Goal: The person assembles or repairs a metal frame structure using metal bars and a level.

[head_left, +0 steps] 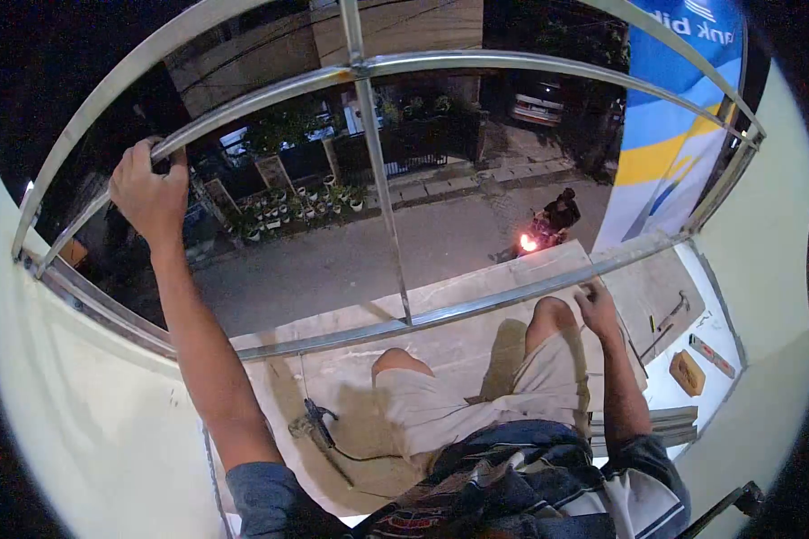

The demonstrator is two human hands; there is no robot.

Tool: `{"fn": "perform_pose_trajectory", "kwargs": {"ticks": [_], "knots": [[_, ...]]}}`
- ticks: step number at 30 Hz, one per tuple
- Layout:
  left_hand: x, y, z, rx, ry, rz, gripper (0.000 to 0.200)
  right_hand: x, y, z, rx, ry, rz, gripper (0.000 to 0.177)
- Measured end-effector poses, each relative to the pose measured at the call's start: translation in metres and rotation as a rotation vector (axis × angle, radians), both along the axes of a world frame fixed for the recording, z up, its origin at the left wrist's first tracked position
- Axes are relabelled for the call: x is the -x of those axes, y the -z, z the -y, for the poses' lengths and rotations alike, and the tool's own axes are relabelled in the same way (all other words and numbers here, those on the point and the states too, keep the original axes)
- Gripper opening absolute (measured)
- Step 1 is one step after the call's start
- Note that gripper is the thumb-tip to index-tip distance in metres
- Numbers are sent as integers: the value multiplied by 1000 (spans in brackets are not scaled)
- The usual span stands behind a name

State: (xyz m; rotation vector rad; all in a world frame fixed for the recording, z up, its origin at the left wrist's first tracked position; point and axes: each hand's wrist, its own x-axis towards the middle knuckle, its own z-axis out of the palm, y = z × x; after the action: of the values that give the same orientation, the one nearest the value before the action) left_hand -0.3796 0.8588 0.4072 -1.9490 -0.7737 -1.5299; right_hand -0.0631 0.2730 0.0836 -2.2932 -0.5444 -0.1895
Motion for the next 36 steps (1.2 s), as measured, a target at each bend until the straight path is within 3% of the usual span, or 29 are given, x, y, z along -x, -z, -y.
{"fn": "perform_pose_trajectory", "kwargs": {"ticks": [1,3,6,8,10,12,13,15,19,21,26,29,33,34,36], "knots": [[0,1,-4,-57,-18,17,31,-7,43,33,22,111,18,28],[-4,3,-8,-114,-16,28,29,22,61,60,-215,339,-618,21],[-2,1,-12,-116,32,0,28,34,182,115,-351,411,-724,23],[0,2,-27,-178,31,-12,29,24,308,167,160,75,55,31],[4,1,-38,-114,9,-78,34,60,221,137,302,117,-367,40],[6,1,-49,-136,6,-82,38,63,193,127,336,140,-397,46],[8,1,-56,-212,-53,-93,38,64,201,133,340,150,-405,46],[8,1,-68,-246,-73,-80,37,52,212,139,114,117,-434,48],[8,8,-75,-187,-56,-32,41,64,166,127,287,105,-384,48],[8,5,-71,-237,-87,-28,36,53,173,151,438,-132,-480,53],[14,10,-97,-254,-105,-21,38,102,140,145,360,-101,-542,54],[19,25,-137,-251,126,64,30,141,136,152,325,-39,-518,55],[-24,42,-136,-186,771,367,25,172,117,155,230,43,-510,57],[-33,39,-126,-181,826,391,25,177,109,157,201,66,-505,57],[-51,24,-86,-235,712,333,29,183,98,154,148,119,-481,58]]}}
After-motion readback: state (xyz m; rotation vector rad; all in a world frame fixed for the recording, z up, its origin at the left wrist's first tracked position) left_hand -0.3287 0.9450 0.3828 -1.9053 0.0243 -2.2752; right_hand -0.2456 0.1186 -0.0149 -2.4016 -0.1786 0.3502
